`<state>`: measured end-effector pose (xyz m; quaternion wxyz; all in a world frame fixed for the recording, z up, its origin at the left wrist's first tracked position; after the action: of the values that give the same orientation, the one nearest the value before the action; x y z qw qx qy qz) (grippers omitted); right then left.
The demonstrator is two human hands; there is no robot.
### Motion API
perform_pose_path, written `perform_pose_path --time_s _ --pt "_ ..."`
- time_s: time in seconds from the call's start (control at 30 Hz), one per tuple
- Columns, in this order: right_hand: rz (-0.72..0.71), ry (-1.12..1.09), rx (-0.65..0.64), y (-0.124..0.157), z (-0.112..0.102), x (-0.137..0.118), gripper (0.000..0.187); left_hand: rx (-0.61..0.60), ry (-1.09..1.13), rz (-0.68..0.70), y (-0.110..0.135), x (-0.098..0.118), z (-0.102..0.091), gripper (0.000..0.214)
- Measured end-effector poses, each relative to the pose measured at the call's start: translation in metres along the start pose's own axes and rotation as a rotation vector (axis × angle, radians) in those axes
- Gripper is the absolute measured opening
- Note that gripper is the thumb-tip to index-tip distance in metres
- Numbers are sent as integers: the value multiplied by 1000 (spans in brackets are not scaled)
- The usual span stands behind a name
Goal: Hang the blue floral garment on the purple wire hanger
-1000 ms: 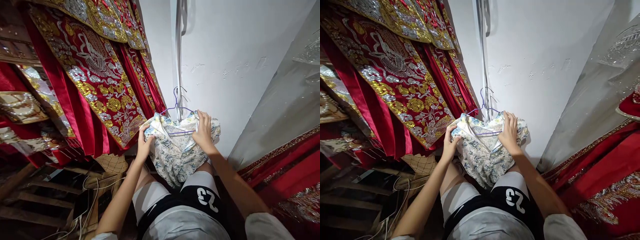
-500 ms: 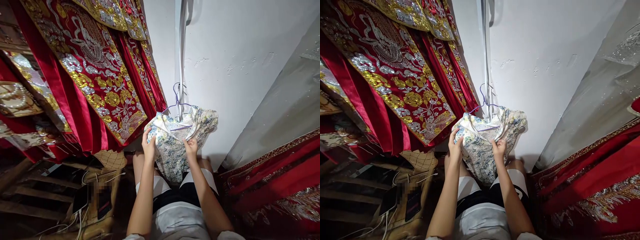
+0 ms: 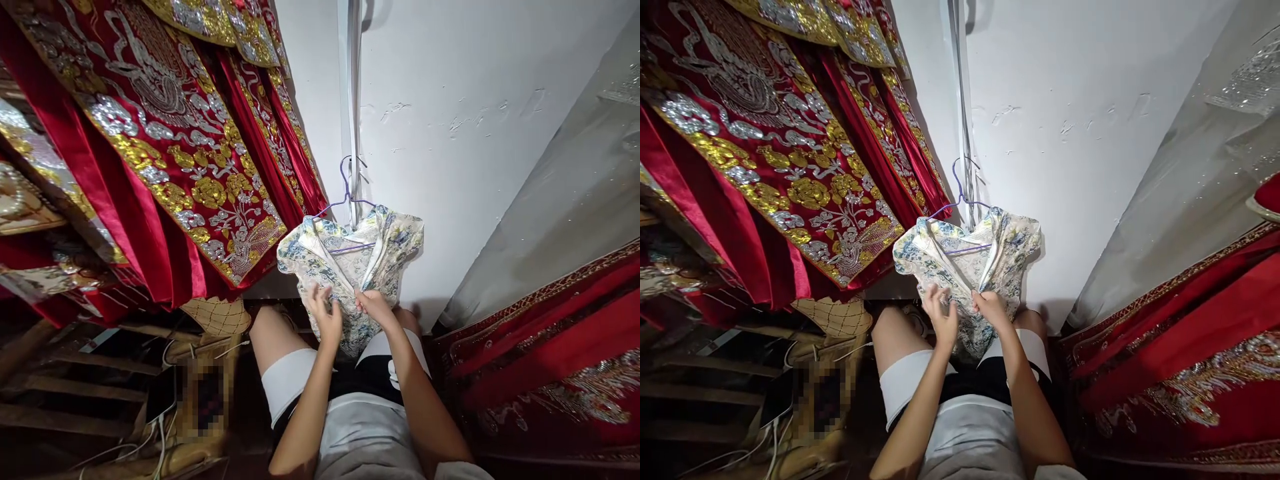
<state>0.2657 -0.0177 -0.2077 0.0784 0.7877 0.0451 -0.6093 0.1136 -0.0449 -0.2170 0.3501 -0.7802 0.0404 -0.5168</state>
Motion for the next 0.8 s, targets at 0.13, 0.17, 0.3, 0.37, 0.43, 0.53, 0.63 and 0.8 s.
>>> perform_pose_path --time_s 0.13,0.17,0.3,0.37,0.43,0.53,0.63,0.8 --pt "-20 -59 -61 6 9 -9 48 -299 147 -55 19 -2 27 16" --pt "-30 -69 -81 8 10 -12 47 -326 156 -86 19 -2 29 7" --pt "-70 -114 -155 21 9 -26 38 -344 163 -127 15 2 25 10" --pt "-80 -178 -140 24 4 -38 34 -347 186 -106 15 4 24 11" --pt "-97 -260 -84 22 -5 -56 32 -369 200 -93 16 4 23 14" --pt "-165 -314 -4 7 -19 -96 33 -381 196 -112 18 -2 22 18" --pt "-265 -317 18 -13 -23 -142 33 -364 193 -148 20 -13 20 21" --pt "-381 -431 81 -23 -16 -180 28 -404 203 -164 24 -25 13 26"
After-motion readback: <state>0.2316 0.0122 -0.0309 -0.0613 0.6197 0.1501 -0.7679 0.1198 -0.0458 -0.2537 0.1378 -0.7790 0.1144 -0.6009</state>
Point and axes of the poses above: each hand's wrist, its own y-axis away from the middle knuckle, its own z-axis out of the palm, x = y × z, the point moved 2 cm from there along -y, towards the middle knuckle, and after that the axes turned 7 degrees about -x, right-handed, at the moved point
